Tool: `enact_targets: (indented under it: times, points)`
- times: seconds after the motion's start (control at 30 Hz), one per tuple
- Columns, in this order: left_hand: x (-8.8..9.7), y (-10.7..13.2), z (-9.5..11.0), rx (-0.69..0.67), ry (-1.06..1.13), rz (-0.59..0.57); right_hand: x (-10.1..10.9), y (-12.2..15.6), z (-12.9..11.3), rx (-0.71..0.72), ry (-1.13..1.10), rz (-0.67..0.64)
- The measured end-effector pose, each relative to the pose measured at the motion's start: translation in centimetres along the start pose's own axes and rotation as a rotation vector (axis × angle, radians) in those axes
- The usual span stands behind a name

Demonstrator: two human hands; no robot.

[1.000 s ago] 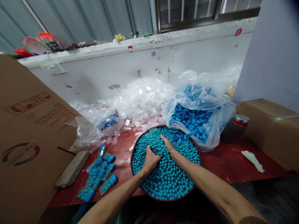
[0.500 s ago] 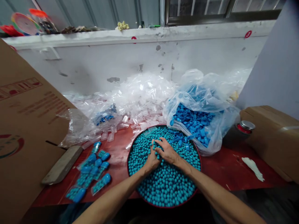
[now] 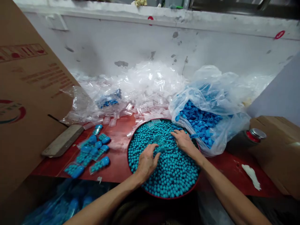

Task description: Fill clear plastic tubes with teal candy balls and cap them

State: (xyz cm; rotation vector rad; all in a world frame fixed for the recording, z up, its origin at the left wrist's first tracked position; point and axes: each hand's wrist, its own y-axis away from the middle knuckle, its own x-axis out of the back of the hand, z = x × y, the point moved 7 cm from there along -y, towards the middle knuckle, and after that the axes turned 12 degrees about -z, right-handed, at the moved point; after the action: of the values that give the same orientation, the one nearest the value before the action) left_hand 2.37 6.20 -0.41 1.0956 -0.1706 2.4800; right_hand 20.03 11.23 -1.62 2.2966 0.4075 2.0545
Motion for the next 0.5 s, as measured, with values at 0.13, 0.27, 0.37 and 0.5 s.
enact_targets:
  times: [0.13, 0.27, 0.37, 0.5]
  points:
    - [-1.0, -0.9, 1.3, 0.049, -0.111, -0.056, -0.5, -0.1, -1.1, -0.039, 0.134, -0.053]
    - [-1.1, -1.4, 1.0, 0.113, -0.116, -0.084, -0.9, 1.7, -0.3, -0.04, 0.164, -0.086]
    - [-1.1, -1.2, 0.8, 0.124, -0.142, -0.071, -1.4, 3.3, 0.6, -0.042, 0.195, -0.118]
    - [-1.4, -1.2, 0.9, 0.115, -0.176, -0.066, -1.6, 4.7, 0.8, -0.08, 0.241, -0.101]
